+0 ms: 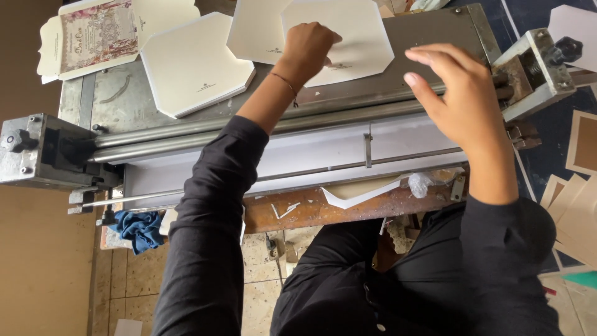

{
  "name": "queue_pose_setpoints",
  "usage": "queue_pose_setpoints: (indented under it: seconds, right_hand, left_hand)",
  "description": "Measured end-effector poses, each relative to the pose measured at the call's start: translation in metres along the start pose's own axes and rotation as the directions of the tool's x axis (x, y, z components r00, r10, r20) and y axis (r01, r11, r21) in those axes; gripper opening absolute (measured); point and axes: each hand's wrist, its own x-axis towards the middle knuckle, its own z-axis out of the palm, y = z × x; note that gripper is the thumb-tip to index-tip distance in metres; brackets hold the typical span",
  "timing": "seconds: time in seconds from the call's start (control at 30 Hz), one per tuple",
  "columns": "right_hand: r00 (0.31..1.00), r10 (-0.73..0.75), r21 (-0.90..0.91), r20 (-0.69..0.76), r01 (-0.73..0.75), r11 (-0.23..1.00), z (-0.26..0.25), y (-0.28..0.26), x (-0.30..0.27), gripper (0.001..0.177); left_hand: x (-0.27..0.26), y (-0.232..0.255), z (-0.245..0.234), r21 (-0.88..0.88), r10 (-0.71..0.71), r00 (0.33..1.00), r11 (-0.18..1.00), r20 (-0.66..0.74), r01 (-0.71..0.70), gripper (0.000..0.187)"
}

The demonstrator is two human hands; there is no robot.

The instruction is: The person sits at a workstation and repeatedly feeds white paper sheets into a manual laminating or cutting machine. They place the paper on the input side, guide it through the rollers, and retrieve the processed sheet from the output side, stacking it with other finished pieces.

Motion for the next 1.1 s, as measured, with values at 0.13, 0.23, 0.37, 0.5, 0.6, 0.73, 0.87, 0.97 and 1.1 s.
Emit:
queue_pose_setpoints:
  seconds: [0.13,0.23,0.37,0.5,0.6,0.73,0.87,0.97,1.1]
  right_hand:
    - [0.999,0.019,0.037,-0.050,-0.017,0.999,-0.016,-0.021,-0.033,0.029]
    - [0.993,0.086,0.049,-0.075,-0.082,0.995,-0.023,-0.031,-0.057,0.029]
    - [0.986,0.143,0.026,-0.087,-0.142,0.990,-0.023,-0.030,-0.081,0.027]
    - [0.983,0.145,-0.002,-0.112,-0.146,0.989,-0.017,-0.034,-0.091,0.025]
    - [0.984,0.149,-0.041,-0.101,-0.154,0.987,-0.007,-0.036,-0.096,0.026]
    - [0.985,0.135,-0.044,-0.108,-0.140,0.989,0.009,-0.036,-0.103,0.025]
    - [0.990,0.113,-0.113,-0.081,-0.122,0.986,0.029,-0.037,-0.111,0.027]
    - [0.993,0.100,-0.171,-0.057,-0.109,0.979,0.050,-0.039,-0.119,0.028]
    - [0.998,0.058,-0.261,-0.035,-0.065,0.963,0.070,-0.050,-0.123,0.038]
  left_hand:
    - [-0.024,-0.002,-0.047,-0.133,0.064,0.996,0.990,0.057,-0.056,0.069]
    - [-0.043,0.016,-0.091,-0.261,-0.052,0.873,0.944,0.485,0.202,0.074]
    - [-0.048,0.031,-0.098,-0.228,-0.073,0.842,0.947,0.535,0.227,0.077]
    - [-0.047,0.047,-0.098,-0.200,-0.112,0.825,0.944,0.554,0.263,0.078]
    - [-0.042,0.059,-0.091,-0.168,-0.108,0.811,0.955,0.575,0.246,0.079]
    - [-0.030,0.063,-0.053,-0.071,-0.041,0.847,0.993,0.530,0.092,0.062]
    - [-0.014,0.031,-0.035,-0.120,0.085,0.960,0.991,0.266,-0.054,0.052]
    - [-0.017,-0.011,-0.048,-0.190,-0.038,0.993,0.980,0.116,0.060,0.049]
    - [-0.056,-0.028,-0.086,-0.055,-0.303,0.843,0.930,0.445,0.364,0.065]
